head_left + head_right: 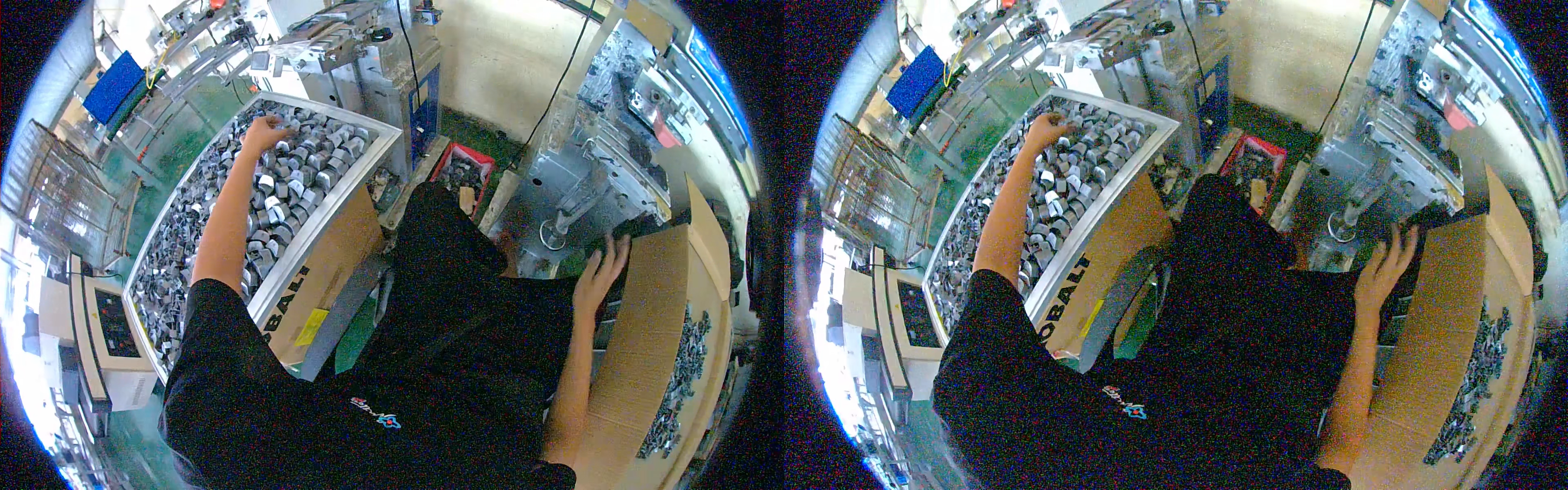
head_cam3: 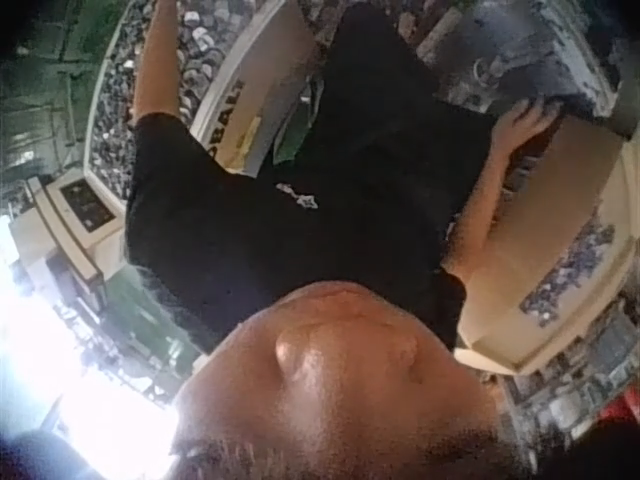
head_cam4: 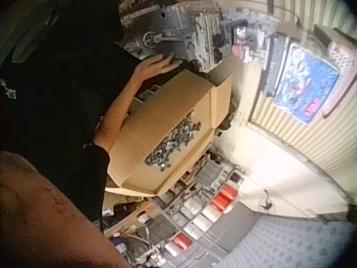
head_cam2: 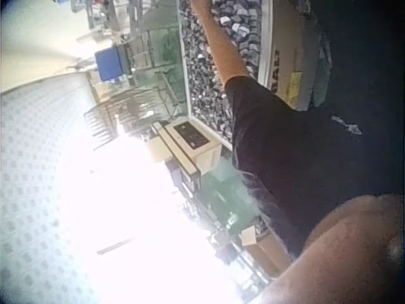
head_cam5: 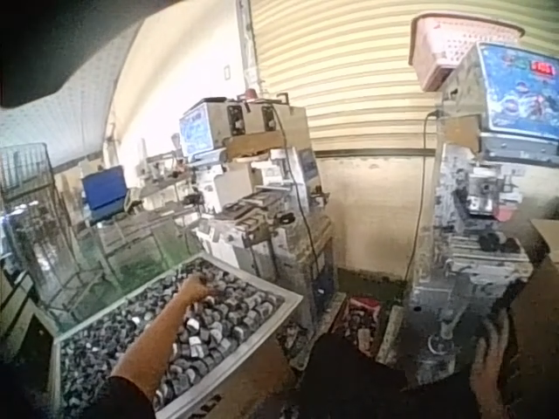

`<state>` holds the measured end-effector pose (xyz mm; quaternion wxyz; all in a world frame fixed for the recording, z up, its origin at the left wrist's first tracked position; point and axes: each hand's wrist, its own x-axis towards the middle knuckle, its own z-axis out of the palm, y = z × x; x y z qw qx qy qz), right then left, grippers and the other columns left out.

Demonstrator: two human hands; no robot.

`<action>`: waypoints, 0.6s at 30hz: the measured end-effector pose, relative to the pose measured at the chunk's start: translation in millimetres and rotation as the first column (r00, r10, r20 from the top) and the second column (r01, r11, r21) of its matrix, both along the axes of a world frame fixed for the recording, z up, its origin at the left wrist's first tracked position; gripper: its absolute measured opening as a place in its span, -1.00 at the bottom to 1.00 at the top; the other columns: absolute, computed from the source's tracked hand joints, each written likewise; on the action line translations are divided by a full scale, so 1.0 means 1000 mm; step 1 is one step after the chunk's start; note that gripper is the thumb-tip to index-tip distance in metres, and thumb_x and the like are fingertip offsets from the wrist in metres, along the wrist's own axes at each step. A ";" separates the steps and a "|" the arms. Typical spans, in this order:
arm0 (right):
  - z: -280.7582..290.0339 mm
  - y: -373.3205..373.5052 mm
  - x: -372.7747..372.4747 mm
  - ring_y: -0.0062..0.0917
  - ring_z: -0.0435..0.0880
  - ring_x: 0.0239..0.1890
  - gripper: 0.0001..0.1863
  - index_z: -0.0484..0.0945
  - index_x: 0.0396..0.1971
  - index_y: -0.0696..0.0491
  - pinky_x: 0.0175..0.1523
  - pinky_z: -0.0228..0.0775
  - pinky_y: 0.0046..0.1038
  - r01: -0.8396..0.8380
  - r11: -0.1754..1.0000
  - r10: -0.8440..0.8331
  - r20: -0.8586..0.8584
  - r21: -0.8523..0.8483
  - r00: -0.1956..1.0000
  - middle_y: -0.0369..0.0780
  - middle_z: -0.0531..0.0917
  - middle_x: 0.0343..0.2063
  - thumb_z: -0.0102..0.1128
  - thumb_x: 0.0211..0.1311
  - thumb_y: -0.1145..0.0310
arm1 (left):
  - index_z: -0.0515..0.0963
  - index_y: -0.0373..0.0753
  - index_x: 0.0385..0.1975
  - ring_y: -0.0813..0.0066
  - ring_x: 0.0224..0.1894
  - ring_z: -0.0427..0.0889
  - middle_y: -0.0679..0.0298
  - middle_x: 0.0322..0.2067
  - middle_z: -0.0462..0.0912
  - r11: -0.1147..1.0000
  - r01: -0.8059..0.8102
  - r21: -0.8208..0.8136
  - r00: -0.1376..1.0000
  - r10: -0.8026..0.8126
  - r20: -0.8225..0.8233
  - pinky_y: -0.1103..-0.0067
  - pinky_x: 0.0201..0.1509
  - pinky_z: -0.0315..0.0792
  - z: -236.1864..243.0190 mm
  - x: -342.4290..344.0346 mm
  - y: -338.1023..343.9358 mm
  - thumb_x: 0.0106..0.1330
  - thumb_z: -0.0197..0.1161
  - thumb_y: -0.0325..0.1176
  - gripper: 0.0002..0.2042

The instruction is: Manually loading metal parts onto a pad printing machine and transferring them to a collection bin after printing.

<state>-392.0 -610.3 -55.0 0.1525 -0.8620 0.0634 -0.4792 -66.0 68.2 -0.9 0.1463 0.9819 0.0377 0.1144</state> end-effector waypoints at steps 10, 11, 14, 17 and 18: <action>-0.127 -0.088 -0.011 -0.32 0.51 0.17 -0.57 0.47 0.13 0.18 0.30 0.23 -0.38 0.113 0.761 0.083 -0.268 0.638 0.960 -0.09 0.59 0.07 -0.19 0.54 0.18 | 0.66 -0.24 -0.12 0.43 -0.31 0.67 0.21 -0.35 0.72 0.969 0.072 -0.238 0.987 -0.036 0.154 0.51 -0.10 0.51 0.005 0.012 0.037 -0.04 0.42 -0.04 -0.49; -0.126 -0.088 -0.009 -0.35 0.54 0.12 -0.56 0.47 0.11 0.19 0.28 0.25 -0.40 0.116 0.775 0.088 -0.287 0.621 0.954 -0.09 0.60 0.02 -0.21 0.55 0.17 | 0.66 -0.24 -0.12 0.43 -0.31 0.67 0.21 -0.35 0.72 0.969 0.068 -0.238 0.987 -0.031 0.156 0.51 -0.10 0.51 0.003 0.012 0.043 -0.04 0.42 -0.04 -0.49; -0.128 -0.079 -0.003 -0.36 0.56 0.08 -0.56 0.48 0.09 0.19 0.24 0.28 -0.41 0.139 0.822 0.072 -0.344 0.552 0.936 -0.12 0.62 -0.01 -0.21 0.55 0.16 | 0.67 -0.19 -0.12 0.38 -0.24 0.69 0.22 -0.28 0.74 0.955 0.016 -0.296 0.996 0.012 0.091 0.54 -0.07 0.51 -0.001 0.011 0.063 -0.08 0.43 -0.03 -0.49; -0.121 -0.071 -0.015 -0.39 0.57 0.07 -0.55 0.50 0.06 0.19 0.21 0.30 -0.41 0.127 0.822 0.084 -0.338 0.555 0.937 -0.13 0.62 -0.01 -0.21 0.55 0.14 | 0.67 -0.10 -0.08 0.31 -0.11 0.69 0.23 -0.19 0.74 0.969 -0.016 -0.248 1.000 0.015 -0.007 0.35 0.09 0.45 -0.009 0.016 0.039 -0.10 0.42 0.02 -0.45; -0.118 -0.070 -0.014 -0.39 0.57 0.07 -0.55 0.50 0.06 0.19 0.21 0.30 -0.41 0.121 0.823 0.087 -0.333 0.555 0.939 -0.13 0.62 -0.01 -0.21 0.55 0.14 | 0.66 -0.06 -0.06 0.27 -0.02 0.66 0.23 -0.14 0.73 0.983 -0.074 -0.167 0.996 0.066 -0.051 0.22 0.17 0.36 -0.008 0.017 0.041 -0.10 0.41 0.09 -0.43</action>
